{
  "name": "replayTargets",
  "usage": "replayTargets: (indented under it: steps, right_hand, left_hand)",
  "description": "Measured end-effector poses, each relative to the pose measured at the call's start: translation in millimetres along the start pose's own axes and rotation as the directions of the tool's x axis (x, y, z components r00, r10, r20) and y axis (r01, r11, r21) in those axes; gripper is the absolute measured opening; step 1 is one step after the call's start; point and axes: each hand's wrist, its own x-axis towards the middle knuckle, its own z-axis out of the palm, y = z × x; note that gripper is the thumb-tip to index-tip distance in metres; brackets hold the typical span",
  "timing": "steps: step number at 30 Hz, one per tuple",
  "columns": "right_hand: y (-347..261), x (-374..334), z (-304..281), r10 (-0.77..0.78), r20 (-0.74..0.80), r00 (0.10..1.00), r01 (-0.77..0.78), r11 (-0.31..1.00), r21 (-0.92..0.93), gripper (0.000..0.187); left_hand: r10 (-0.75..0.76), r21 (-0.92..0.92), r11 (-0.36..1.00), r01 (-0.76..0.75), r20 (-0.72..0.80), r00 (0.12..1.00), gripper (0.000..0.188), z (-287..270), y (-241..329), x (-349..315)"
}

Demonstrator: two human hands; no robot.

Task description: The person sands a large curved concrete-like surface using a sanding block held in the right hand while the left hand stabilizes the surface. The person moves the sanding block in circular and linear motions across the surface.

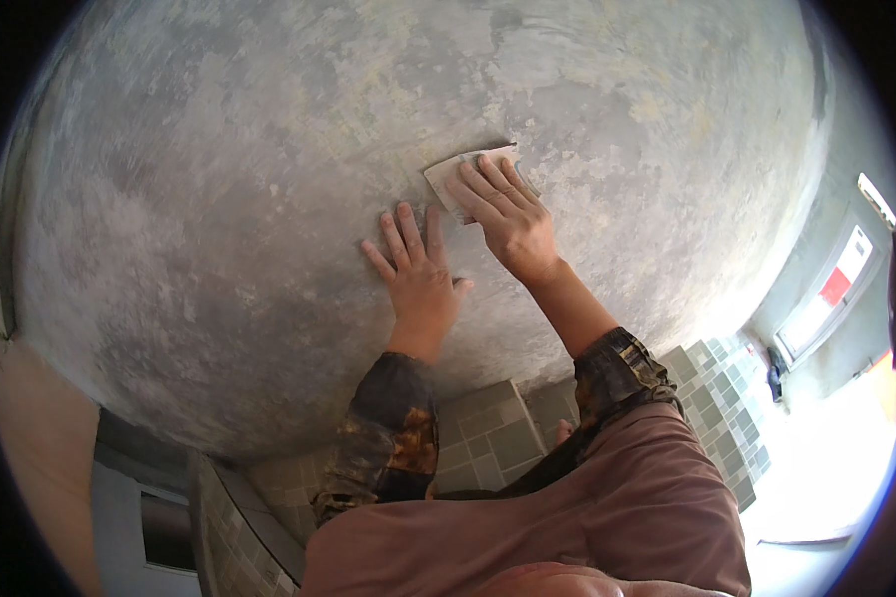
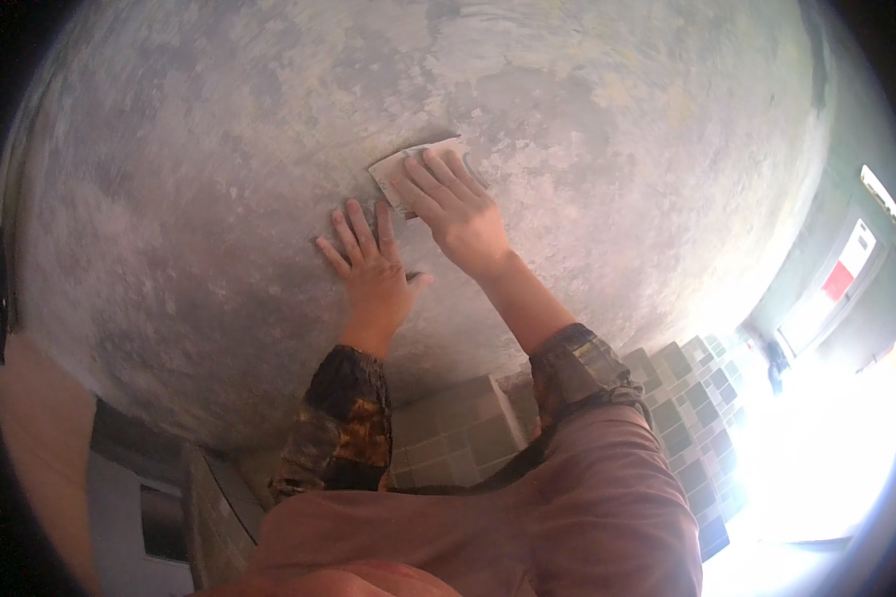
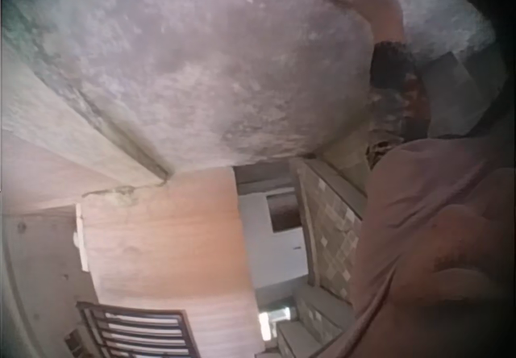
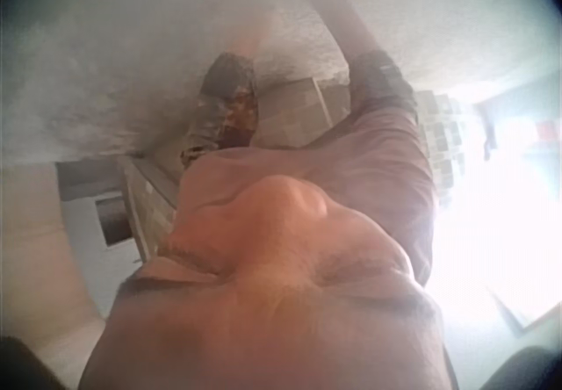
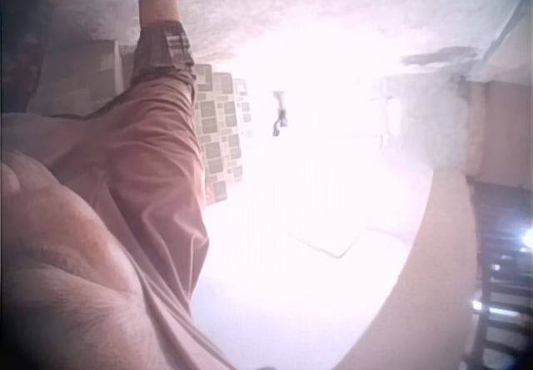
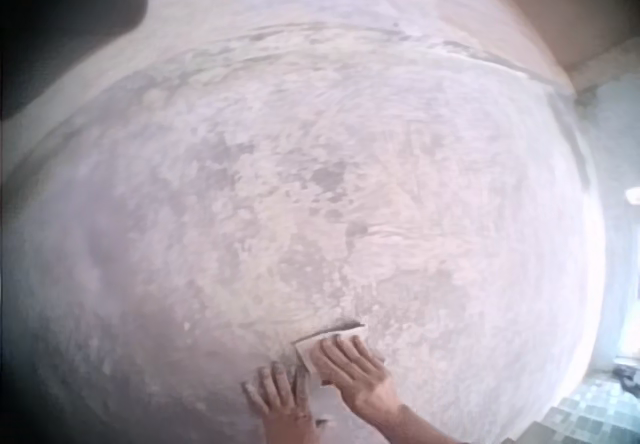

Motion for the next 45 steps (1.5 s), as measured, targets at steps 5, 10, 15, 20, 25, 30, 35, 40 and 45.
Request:
replayTargets:
  steps: [5,10,15,20,25,30,35,40,45]
  right_hand:
    - [32,3,-10,0.208,-0.145,0.967,-0.225,0.968,-0.110,0.046]
    - [30,1,-10,0.182,-0.115,0.977,-0.194,0.975,-0.107,0.041]
    - [3,-4,-4,-0.018,0.031,0.999,0.019,0.999,-0.035,0.043]
    - [48,3,-22,0.259,-0.197,0.945,-0.282,0.954,-0.099,0.039]
    - [33,-1,-13,0.234,-0.178,0.956,-0.259,0.956,-0.134,0.044]
    - [8,-1,-5,0.076,-0.041,0.996,-0.078,0.995,-0.066,0.044]
    - [42,5,-21,0.323,-0.230,0.918,-0.345,0.937,-0.058,0.044]
    - [19,-7,-3,0.146,-0.099,0.984,-0.156,0.983,-0.096,0.044]
    - [20,-11,-3,0.036,-0.028,0.999,-0.037,0.998,-0.055,0.047]
  left_hand:
    - [0.000,0.025,1.000,-0.001,0.009,1.000,0.125,0,-1,0]
    - [-0.014,0.012,1.000,0.014,0.021,1.000,0.125,2,1,0]
    - [-0.006,0.007,1.000,0.006,0.028,1.000,0.125,1,0,0]
    - [-0.014,0.003,1.000,0.014,0.041,0.999,0.126,1,0,1]
    - [-0.018,0.014,1.000,0.017,0.033,0.999,0.127,2,1,0]
    - [-0.005,-0.021,1.000,0.006,0.026,1.000,0.127,3,0,0]
    - [0.004,-0.026,1.000,-0.004,-0.003,1.000,0.126,4,-1,-1]
    - [-0.007,-0.030,1.000,0.007,-0.006,1.000,0.125,4,1,-1]
    - [0.016,0.000,1.000,-0.016,-0.008,1.000,0.125,3,-1,-2]
